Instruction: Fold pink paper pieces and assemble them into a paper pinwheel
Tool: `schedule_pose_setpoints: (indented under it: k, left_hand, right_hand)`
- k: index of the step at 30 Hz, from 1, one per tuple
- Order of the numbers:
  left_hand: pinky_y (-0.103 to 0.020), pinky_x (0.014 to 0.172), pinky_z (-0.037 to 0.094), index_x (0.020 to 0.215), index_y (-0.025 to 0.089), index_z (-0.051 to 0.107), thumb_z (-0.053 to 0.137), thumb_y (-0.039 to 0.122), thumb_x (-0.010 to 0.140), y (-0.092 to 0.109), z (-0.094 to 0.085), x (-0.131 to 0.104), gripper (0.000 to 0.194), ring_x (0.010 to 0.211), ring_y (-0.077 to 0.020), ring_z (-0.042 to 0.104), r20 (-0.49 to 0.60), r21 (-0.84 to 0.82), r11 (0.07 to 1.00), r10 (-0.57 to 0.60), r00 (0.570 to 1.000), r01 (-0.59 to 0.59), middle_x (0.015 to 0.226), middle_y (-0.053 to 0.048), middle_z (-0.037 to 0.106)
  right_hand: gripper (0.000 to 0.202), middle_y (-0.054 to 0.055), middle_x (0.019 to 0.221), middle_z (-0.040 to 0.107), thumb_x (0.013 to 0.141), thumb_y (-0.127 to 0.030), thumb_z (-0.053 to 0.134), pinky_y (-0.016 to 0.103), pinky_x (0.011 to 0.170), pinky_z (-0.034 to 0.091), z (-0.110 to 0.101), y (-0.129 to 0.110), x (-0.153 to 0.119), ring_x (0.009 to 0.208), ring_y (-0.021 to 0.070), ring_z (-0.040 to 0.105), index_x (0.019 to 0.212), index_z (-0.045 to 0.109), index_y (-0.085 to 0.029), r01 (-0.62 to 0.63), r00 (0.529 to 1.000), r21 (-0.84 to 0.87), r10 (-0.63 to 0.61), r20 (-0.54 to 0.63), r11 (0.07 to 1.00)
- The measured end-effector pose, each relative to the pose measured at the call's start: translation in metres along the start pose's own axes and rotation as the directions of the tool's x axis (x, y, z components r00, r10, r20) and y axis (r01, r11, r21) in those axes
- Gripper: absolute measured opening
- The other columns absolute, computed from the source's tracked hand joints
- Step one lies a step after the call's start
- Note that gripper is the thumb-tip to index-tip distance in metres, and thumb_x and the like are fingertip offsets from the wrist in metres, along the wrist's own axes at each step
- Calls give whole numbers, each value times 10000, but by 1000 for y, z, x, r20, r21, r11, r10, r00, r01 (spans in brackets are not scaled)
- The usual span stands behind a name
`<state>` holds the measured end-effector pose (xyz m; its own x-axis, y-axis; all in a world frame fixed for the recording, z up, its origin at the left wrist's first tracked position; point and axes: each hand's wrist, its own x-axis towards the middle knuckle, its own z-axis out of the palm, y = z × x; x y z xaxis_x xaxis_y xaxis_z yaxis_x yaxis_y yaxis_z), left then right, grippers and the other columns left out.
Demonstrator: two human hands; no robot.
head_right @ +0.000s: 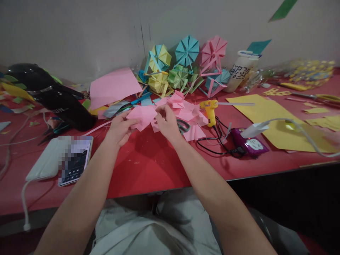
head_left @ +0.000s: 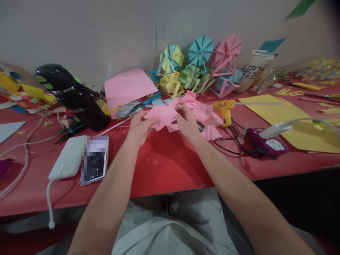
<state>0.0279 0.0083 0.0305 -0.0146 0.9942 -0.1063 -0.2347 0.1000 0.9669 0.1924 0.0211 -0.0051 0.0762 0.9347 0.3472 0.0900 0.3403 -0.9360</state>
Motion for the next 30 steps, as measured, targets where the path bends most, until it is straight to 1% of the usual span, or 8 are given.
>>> schedule_pose_setpoints:
  k: [3,7,10,14,17,21,26,30]
  left_hand:
    - [-280,709,524,876,162,679,756,126,536,-2,0,1,351,786,-155,644,11,-46,998,39,999,-38,850,-25,697]
    - [-276,743,519,835,151,672,778,146,546,-5,3,-1,308,809,-156,651,53,-91,996,27,998,-22,837,-35,707]
    - [-284,738,526,851,141,672,806,150,536,-6,6,-3,343,800,-163,662,96,-102,995,-3,995,13,845,-43,712]
    - [-318,737,550,842,143,668,835,211,558,-6,6,-3,336,794,-186,680,113,-78,997,6,994,3,827,-47,720]
    - [-318,727,551,827,149,686,839,274,585,-7,2,-2,312,780,-184,679,125,-22,997,75,989,-73,797,-41,721]
    - [-309,754,534,823,135,717,840,289,595,-10,0,-1,302,758,-171,671,232,59,990,113,966,-130,766,-44,713]
    - [-275,651,511,765,158,711,790,291,657,-8,2,-2,188,710,-156,641,182,45,997,46,982,-55,745,-29,691]
    - [-259,610,500,730,156,701,721,228,700,-5,3,-2,80,674,-147,626,151,3,1000,2,989,-2,713,-28,673]
  right_hand:
    - [101,18,862,588,810,-315,502,306,693,552,1,-5,-1,817,153,611,858,490,-228,-75,992,120,62,108,990]
    - [225,29,918,628,752,-381,658,311,737,551,3,-13,-5,854,164,615,873,558,-220,-22,988,160,-3,155,987]
    - [295,27,880,630,734,-443,722,284,664,529,3,-16,-5,763,147,592,865,595,-212,39,983,113,-58,175,993]
    - [316,-10,757,575,751,-490,721,249,538,468,2,-17,-4,587,96,491,783,593,-203,46,982,122,-67,177,991]
    - [333,-2,791,620,746,-514,723,272,619,509,0,-17,-4,661,119,558,839,629,-208,10,974,178,-49,220,984]
    - [364,20,845,691,697,-515,765,345,765,551,-1,-16,-5,793,175,640,877,667,-214,-63,959,214,0,283,975]
    - [349,22,865,712,686,-515,767,362,776,563,3,-14,-7,823,191,659,877,697,-232,-98,976,218,51,211,971]
    - [339,27,869,710,695,-491,749,333,725,566,5,-15,-6,843,194,669,900,695,-226,-136,981,223,100,164,965]
